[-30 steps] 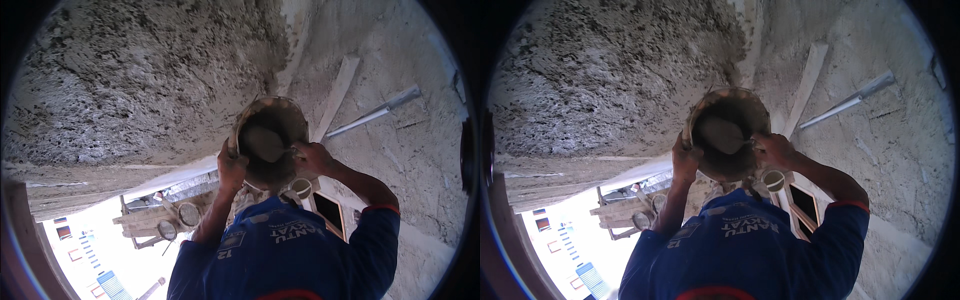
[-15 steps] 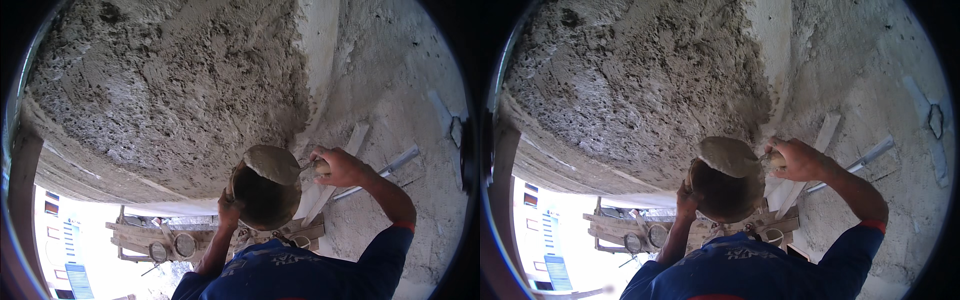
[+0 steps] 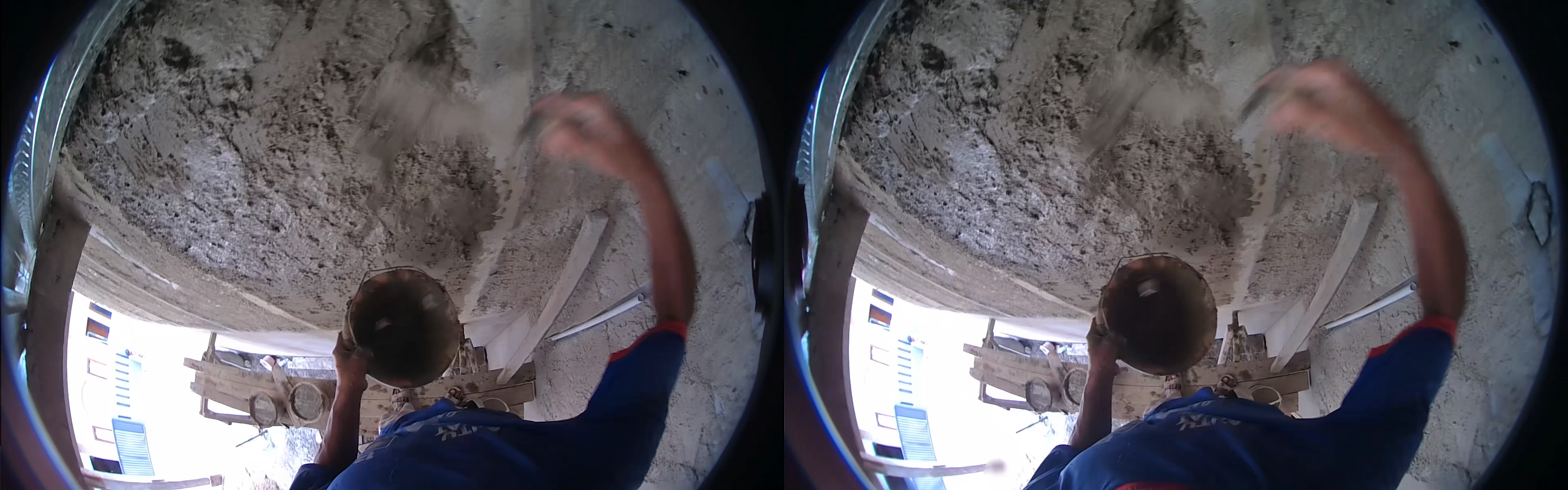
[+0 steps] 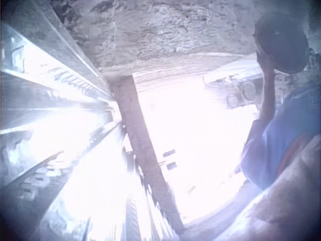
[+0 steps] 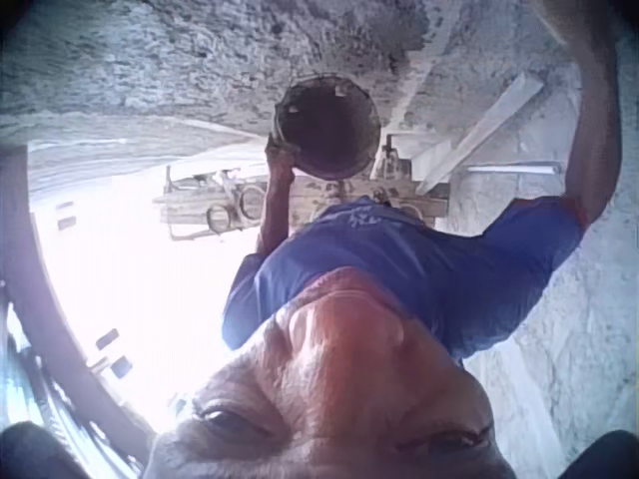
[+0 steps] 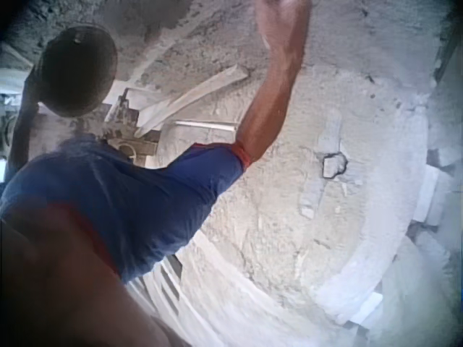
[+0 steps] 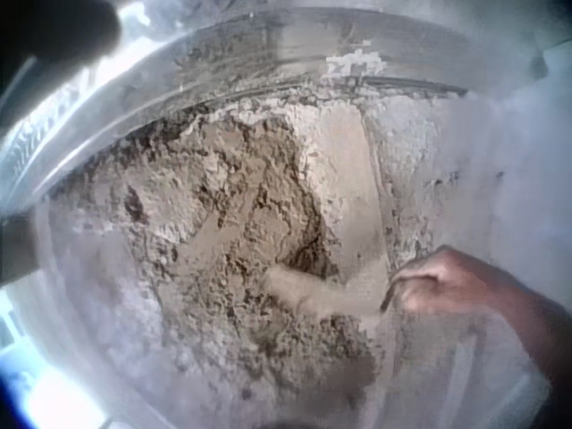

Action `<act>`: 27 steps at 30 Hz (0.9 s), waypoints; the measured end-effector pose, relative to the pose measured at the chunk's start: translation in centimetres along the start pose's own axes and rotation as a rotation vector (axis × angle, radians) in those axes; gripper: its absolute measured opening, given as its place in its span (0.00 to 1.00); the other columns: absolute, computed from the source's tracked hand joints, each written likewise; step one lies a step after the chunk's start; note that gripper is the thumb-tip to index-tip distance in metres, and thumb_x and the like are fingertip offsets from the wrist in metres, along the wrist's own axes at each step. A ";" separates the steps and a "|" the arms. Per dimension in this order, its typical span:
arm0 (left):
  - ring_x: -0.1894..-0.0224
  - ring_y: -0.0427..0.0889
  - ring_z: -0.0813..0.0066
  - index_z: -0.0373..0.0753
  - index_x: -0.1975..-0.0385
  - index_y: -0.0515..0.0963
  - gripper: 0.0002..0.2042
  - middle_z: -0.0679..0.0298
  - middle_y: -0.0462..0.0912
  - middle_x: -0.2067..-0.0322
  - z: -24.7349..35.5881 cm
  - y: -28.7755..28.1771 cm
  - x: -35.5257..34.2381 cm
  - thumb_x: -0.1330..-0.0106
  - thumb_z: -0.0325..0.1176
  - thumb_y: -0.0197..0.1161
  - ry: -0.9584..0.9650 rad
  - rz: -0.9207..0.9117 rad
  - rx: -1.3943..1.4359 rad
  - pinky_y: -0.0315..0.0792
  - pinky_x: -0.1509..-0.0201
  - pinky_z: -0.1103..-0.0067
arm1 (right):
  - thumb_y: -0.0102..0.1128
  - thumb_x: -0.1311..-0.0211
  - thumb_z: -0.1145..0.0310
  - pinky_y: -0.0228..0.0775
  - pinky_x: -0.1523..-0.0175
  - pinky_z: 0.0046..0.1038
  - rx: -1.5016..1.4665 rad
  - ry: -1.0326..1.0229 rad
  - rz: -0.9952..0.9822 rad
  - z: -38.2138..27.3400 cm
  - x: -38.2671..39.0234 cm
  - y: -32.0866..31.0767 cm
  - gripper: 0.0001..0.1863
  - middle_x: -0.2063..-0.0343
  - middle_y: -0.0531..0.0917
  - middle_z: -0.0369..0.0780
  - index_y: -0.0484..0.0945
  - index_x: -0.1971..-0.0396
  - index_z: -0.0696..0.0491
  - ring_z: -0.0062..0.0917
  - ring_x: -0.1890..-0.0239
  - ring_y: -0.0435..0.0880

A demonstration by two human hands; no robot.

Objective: The person uses a wooden screed to level wet plaster on a wall while standing on a platform. Then, the person uses a trowel to scoop plaster from a bucket and apply it to the wall surface.

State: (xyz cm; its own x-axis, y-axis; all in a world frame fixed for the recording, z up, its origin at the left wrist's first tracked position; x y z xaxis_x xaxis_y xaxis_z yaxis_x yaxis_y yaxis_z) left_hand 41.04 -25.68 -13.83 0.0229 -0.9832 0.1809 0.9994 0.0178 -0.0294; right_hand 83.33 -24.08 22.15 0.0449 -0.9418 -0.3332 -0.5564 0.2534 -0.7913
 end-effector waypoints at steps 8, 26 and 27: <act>0.76 0.72 0.84 0.34 0.56 0.71 0.20 0.67 0.77 0.72 -2.2 3.3 -2.3 0.53 0.22 0.52 -0.138 -0.073 0.088 0.67 0.75 0.86 | 0.62 0.50 0.47 0.74 0.67 0.22 0.151 0.246 0.414 3.5 8.3 -12.5 0.37 0.68 0.78 0.38 0.66 0.42 0.51 0.22 0.65 0.78; 0.78 0.66 0.86 0.30 0.53 0.70 0.22 0.69 0.73 0.78 -0.8 6.5 -1.1 0.53 0.20 0.55 0.080 -0.215 -0.106 0.64 0.76 0.86 | 0.53 0.51 0.78 0.72 0.74 0.31 -0.549 0.880 -0.616 7.0 21.0 37.2 0.26 0.76 0.77 0.45 0.61 0.48 0.63 0.31 0.78 0.80; 0.78 0.68 0.84 0.30 0.54 0.71 0.21 0.66 0.74 0.78 0.8 6.5 -1.1 0.53 0.21 0.55 0.137 -0.233 -0.193 0.65 0.76 0.84 | 0.54 0.53 0.78 0.72 0.75 0.33 -0.218 0.393 -0.559 6.3 19.3 38.1 0.27 0.76 0.77 0.48 0.61 0.49 0.64 0.35 0.79 0.80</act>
State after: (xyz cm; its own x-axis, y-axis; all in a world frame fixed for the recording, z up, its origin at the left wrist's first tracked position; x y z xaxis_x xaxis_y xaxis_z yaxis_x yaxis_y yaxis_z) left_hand 47.49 -24.31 -13.41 -0.2230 -0.9723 0.0706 0.9537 -0.2325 -0.1906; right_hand 68.23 -31.21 -17.67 0.0926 -0.9380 0.3341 -0.6925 -0.3018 -0.6553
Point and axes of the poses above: each hand's wrist, its own x-axis away from the middle knuckle, its own y-axis out of the palm, z = x × y, the point moved 9 cm from there along -x, towards the middle knuckle
